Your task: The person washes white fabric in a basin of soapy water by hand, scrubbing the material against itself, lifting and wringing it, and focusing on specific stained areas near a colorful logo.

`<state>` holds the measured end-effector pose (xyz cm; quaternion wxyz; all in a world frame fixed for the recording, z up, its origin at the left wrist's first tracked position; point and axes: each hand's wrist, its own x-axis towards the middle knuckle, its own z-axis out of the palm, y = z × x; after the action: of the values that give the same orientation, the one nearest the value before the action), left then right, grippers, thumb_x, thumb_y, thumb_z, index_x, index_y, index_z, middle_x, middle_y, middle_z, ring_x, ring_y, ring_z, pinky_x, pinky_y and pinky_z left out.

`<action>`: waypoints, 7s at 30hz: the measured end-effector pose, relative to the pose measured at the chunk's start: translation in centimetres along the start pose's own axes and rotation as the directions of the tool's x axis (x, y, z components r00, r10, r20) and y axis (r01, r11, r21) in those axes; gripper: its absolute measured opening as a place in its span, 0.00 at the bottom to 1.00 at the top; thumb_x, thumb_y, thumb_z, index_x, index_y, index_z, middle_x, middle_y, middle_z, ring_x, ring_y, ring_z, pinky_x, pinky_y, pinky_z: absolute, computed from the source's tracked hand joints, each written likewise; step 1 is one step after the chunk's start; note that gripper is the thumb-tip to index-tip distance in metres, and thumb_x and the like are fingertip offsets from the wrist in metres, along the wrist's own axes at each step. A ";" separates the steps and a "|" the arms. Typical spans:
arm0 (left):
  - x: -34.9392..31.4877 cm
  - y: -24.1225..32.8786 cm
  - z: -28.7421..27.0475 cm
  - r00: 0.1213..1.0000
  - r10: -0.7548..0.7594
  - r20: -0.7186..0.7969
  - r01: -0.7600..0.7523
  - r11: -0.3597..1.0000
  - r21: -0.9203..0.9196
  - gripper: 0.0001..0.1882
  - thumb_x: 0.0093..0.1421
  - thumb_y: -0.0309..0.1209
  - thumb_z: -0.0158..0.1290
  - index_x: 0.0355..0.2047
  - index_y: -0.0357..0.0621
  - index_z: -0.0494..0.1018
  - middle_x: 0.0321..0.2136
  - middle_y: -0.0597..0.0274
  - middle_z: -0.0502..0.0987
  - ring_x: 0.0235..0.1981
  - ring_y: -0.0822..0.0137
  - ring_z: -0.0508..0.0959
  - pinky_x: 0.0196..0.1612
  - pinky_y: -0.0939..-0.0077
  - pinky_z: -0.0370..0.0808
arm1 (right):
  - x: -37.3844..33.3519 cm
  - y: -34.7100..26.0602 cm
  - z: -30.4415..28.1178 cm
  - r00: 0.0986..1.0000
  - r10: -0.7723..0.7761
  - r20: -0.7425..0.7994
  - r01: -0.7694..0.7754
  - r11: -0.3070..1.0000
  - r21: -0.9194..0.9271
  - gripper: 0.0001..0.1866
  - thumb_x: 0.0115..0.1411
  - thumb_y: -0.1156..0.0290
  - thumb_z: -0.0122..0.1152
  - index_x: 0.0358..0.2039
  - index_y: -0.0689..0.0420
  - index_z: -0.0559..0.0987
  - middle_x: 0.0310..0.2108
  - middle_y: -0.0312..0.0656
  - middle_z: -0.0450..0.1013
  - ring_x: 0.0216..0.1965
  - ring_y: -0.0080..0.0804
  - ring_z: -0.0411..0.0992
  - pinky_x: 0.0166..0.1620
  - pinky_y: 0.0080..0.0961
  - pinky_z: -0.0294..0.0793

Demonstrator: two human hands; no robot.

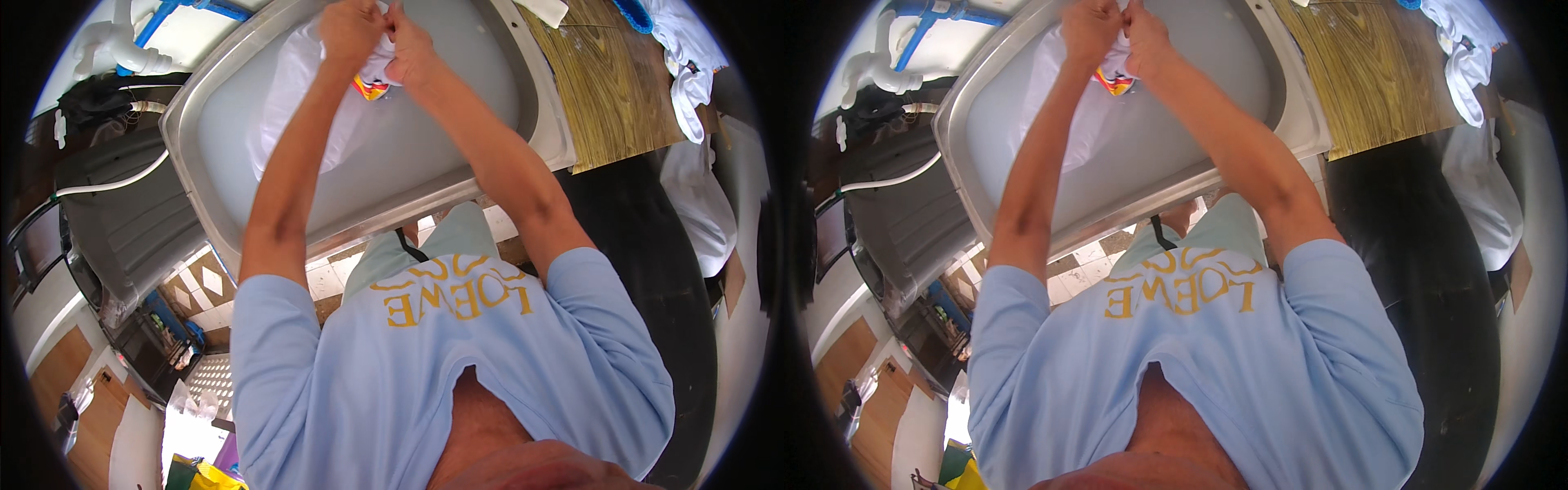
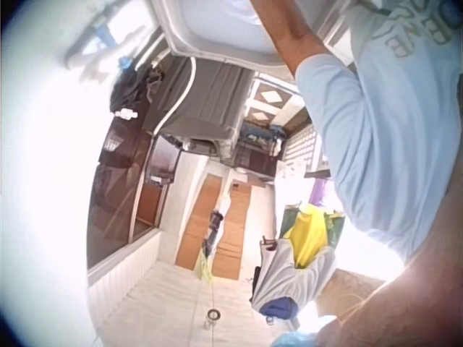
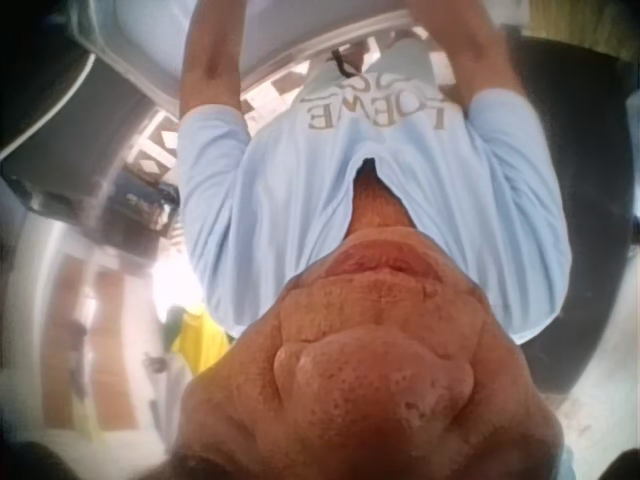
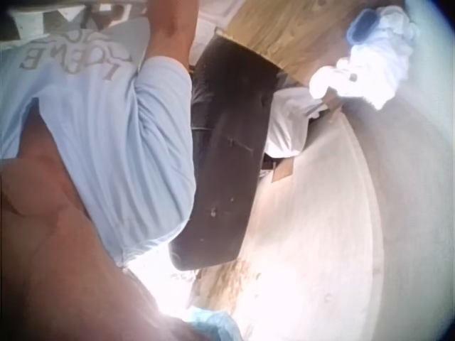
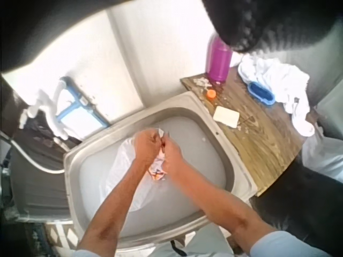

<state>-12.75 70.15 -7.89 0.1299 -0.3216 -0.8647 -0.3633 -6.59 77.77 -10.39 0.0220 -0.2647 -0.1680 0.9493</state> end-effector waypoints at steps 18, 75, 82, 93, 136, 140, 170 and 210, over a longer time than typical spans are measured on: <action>0.0 -1.0 1.4 1.000 -0.006 -0.031 0.008 0.998 0.065 0.11 0.50 0.31 0.50 0.15 0.39 0.68 0.16 0.44 0.69 0.19 0.45 0.70 0.22 0.56 0.64 | 0.8 -0.1 -0.7 0.989 0.041 0.142 -0.022 0.991 -0.134 0.20 0.66 0.49 0.41 0.26 0.51 0.70 0.27 0.37 0.70 0.31 0.34 0.72 0.36 0.38 0.75; -0.8 5.0 2.4 0.994 0.082 -0.067 -0.094 0.972 -0.216 0.10 0.49 0.26 0.50 0.13 0.38 0.66 0.13 0.46 0.65 0.14 0.55 0.67 0.20 0.62 0.62 | 4.4 -1.5 -5.8 0.922 -0.279 0.269 0.386 0.594 -0.706 0.18 0.66 0.54 0.40 0.33 0.54 0.72 0.29 0.41 0.72 0.30 0.34 0.71 0.34 0.34 0.73; 0.1 2.3 2.0 0.999 -0.025 -0.028 0.019 0.981 -0.195 0.09 0.49 0.25 0.48 0.14 0.37 0.66 0.13 0.46 0.65 0.13 0.57 0.66 0.20 0.63 0.62 | 2.2 -1.4 -1.9 0.996 -0.076 0.045 0.081 0.991 -0.110 0.18 0.66 0.54 0.42 0.35 0.53 0.74 0.31 0.40 0.73 0.29 0.34 0.72 0.34 0.36 0.73; -0.8 0.9 -0.6 0.914 -0.405 -0.022 0.308 0.727 -0.614 0.24 0.59 0.36 0.56 0.08 0.43 0.64 0.09 0.77 0.60 0.13 0.82 0.55 0.17 0.79 0.52 | 1.7 -2.6 -2.2 0.976 -0.031 0.214 0.075 0.977 -0.200 0.22 0.65 0.48 0.43 0.18 0.47 0.64 0.12 0.31 0.54 0.13 0.25 0.54 0.19 0.25 0.58; 1.6 -0.8 1.7 0.964 -0.264 0.036 0.265 0.934 -0.239 0.14 0.52 0.27 0.55 0.12 0.35 0.69 0.09 0.50 0.67 0.12 0.65 0.65 0.21 0.71 0.65 | -1.2 -2.1 2.2 0.980 0.018 -0.198 -0.043 0.991 -0.126 0.14 0.64 0.58 0.46 0.35 0.56 0.70 0.32 0.38 0.70 0.33 0.27 0.68 0.34 0.28 0.69; -0.4 6.2 3.7 0.994 0.086 -0.064 -0.103 0.933 -0.344 0.11 0.51 0.26 0.54 0.15 0.32 0.71 0.09 0.54 0.67 0.13 0.72 0.64 0.20 0.72 0.64 | 1.5 -4.3 -1.9 0.833 0.051 0.550 -0.195 0.959 0.206 0.16 0.65 0.57 0.44 0.29 0.56 0.70 0.31 0.40 0.70 0.32 0.31 0.67 0.36 0.30 0.68; 2.2 13.5 5.4 0.090 -0.046 0.995 0.809 0.585 -0.046 0.23 0.61 0.28 0.46 0.53 0.26 0.59 0.48 0.45 0.69 0.41 0.55 0.78 0.46 0.71 0.76 | -1.2 -1.7 -0.4 0.993 -0.117 0.003 0.112 0.939 -0.326 0.19 0.65 0.59 0.40 0.18 0.52 0.62 0.17 0.27 0.55 0.20 0.20 0.52 0.26 0.25 0.56; 25.5 12.0 11.0 0.871 0.317 0.376 -0.290 0.948 -0.128 0.09 0.48 0.23 0.57 0.33 0.42 0.78 0.27 0.61 0.81 0.28 0.71 0.80 0.36 0.78 0.75 | 0.6 -1.6 0.8 1.000 0.007 0.006 -0.004 0.932 -0.363 0.20 0.66 0.57 0.44 0.18 0.51 0.67 0.14 0.28 0.56 0.16 0.19 0.50 0.22 0.24 0.51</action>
<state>-24.17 96.13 2.60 -0.0011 -0.5237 -0.7989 -0.2956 -7.58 79.10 -9.54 -0.0305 -0.2614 -0.3399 0.9029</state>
